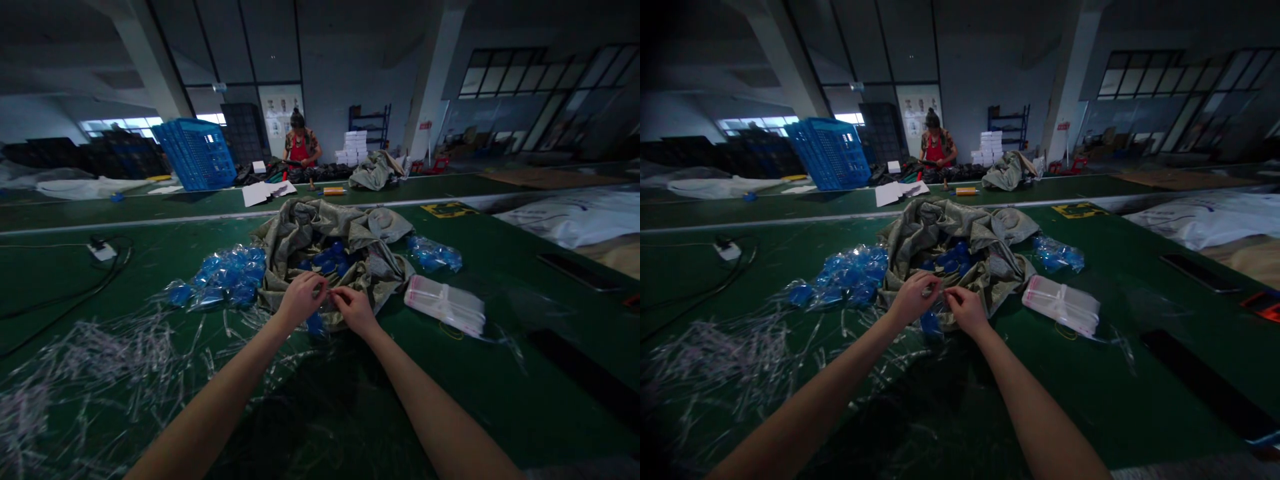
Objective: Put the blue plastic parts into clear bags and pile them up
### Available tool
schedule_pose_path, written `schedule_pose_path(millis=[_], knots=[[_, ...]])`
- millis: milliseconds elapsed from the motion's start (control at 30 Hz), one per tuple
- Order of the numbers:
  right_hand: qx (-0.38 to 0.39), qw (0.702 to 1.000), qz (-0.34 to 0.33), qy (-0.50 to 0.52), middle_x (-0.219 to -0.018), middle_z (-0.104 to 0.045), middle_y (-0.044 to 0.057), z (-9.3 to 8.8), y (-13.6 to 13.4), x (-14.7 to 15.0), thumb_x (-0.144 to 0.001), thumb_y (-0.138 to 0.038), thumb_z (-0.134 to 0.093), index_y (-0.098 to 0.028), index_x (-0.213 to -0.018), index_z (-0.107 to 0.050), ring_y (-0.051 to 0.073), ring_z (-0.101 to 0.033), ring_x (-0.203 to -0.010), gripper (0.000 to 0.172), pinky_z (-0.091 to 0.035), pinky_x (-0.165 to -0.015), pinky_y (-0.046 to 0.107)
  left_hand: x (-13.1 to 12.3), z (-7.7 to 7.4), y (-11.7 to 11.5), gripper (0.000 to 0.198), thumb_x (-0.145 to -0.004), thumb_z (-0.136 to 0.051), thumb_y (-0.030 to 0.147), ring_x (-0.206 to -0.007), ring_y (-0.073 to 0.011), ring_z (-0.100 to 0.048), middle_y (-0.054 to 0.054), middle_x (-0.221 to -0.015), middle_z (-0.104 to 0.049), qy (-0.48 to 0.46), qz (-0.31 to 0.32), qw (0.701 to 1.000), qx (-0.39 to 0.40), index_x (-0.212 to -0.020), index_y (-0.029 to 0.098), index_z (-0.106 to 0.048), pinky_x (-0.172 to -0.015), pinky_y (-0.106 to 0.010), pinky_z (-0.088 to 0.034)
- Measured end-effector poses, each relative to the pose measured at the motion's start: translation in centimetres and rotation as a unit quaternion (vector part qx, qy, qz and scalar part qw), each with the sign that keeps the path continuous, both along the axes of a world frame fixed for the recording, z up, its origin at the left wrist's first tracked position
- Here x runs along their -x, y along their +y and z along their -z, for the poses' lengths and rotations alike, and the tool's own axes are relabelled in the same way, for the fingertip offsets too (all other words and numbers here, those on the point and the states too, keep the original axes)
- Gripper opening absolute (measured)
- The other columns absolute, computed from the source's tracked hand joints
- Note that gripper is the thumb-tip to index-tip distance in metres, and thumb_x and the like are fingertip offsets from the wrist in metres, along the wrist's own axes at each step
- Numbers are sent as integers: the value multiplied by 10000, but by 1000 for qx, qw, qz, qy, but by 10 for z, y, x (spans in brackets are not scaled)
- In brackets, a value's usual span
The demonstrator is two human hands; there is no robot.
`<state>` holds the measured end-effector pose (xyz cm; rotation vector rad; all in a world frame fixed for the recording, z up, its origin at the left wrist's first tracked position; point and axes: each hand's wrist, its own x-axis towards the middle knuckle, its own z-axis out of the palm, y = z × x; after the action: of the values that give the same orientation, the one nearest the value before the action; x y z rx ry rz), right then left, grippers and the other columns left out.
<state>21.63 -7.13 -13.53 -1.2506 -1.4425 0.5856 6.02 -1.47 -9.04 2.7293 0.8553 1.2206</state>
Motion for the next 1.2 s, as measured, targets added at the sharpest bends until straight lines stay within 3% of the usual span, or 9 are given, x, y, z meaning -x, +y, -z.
schedule_pose_path(millis=[133,400,700,933,1200], knots=[[4,1000,-7,20,-860,-713,50,2,2,1,-836,-284,-532,-197,-921,-691,186,-656,-773,201,-534,-714,308,5,1,-7,176,-841,-558,199,-958,-203,-594,-74,-999,-667,10,28,999,-29,-995,181,-641,-852,-356,-483],[-14,1000,-17,-18,-821,-696,50,-3,-2,1,-849,-241,-495,-188,-916,-686,178,-632,-730,210,-517,-706,303,3,7,-2,186,-901,-536,281,-895,-189,-587,-28,-980,-717,71,32,997,-29,-970,227,-700,-815,-361,-458],[-22,999,-6,-35,-825,-712,41,-3,-3,1,-855,-267,-520,-211,-916,-707,183,-646,-750,204,-508,-710,299,-1,9,0,132,-875,-556,189,-838,-179,-606,-29,-865,-710,6,32,997,63,-837,201,-681,-804,-333,-468],[-25,999,4,-42,-859,-721,50,-2,-4,1,-843,-233,-525,-208,-920,-701,194,-662,-800,194,-515,-758,316,-5,11,1,120,-885,-505,170,-830,-178,-601,-47,-836,-649,-59,9,993,97,-842,181,-617,-774,-316,-487],[-22,998,15,-58,-920,-722,64,-2,-3,1,-844,-213,-507,-199,-948,-692,197,-662,-832,213,-513,-785,327,1,10,-8,114,-841,-590,216,-908,-189,-597,-51,-963,-691,31,28,999,17,-927,196,-662,-838,-346,-467]])
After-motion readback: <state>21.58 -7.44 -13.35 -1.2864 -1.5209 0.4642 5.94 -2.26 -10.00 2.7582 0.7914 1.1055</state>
